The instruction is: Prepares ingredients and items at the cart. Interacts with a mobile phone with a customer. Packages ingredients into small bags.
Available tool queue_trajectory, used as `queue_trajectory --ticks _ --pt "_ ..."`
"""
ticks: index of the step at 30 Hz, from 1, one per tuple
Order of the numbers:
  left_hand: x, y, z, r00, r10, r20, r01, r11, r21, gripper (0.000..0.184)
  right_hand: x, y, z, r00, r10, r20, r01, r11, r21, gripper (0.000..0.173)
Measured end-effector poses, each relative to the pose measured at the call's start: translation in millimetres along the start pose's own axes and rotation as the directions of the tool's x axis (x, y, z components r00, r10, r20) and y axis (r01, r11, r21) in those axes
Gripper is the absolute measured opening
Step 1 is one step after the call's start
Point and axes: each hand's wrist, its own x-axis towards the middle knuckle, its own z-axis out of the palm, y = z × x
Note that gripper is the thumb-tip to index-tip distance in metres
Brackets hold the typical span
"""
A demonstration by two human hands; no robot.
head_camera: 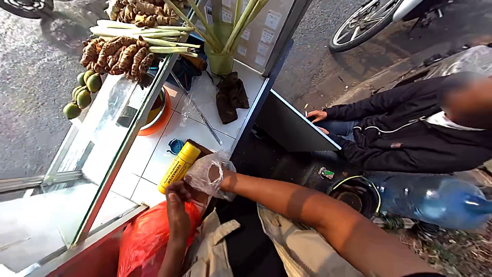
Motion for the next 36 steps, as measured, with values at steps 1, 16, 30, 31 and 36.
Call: queue_trajectory --ticks 1,16,30,31,36 --pt "-1 0 1 0.982 -0.174 -0.072 0.175 0.984 0.016 0.055 3 1 4 1.0 -0.015 0.0 0.015 0.999 -0.032 0.039" --pt "30 -19 13 0.656 -0.754 -0.037 0.724 0.643 -0.25 0.033 8 47 24 0.998 -0.058 0.012 0.06 0.985 -0.164 0.041" --pt "29 -32 14 0.755 -0.654 -0.032 0.611 0.721 -0.327 0.02 -9 27 -3 0.978 -0.151 0.142 0.164 0.983 -0.086 0.033" --pt "28 -31 14 0.759 -0.65 -0.024 0.608 0.722 -0.329 0.02 -16 20 -9 0.973 -0.178 0.148 0.193 0.977 -0.092 0.034" --pt "26 -29 21 0.8 -0.599 -0.012 0.574 0.772 -0.274 0.017 -37 -17 -23 0.972 -0.127 0.199 0.143 0.987 -0.07 0.032"
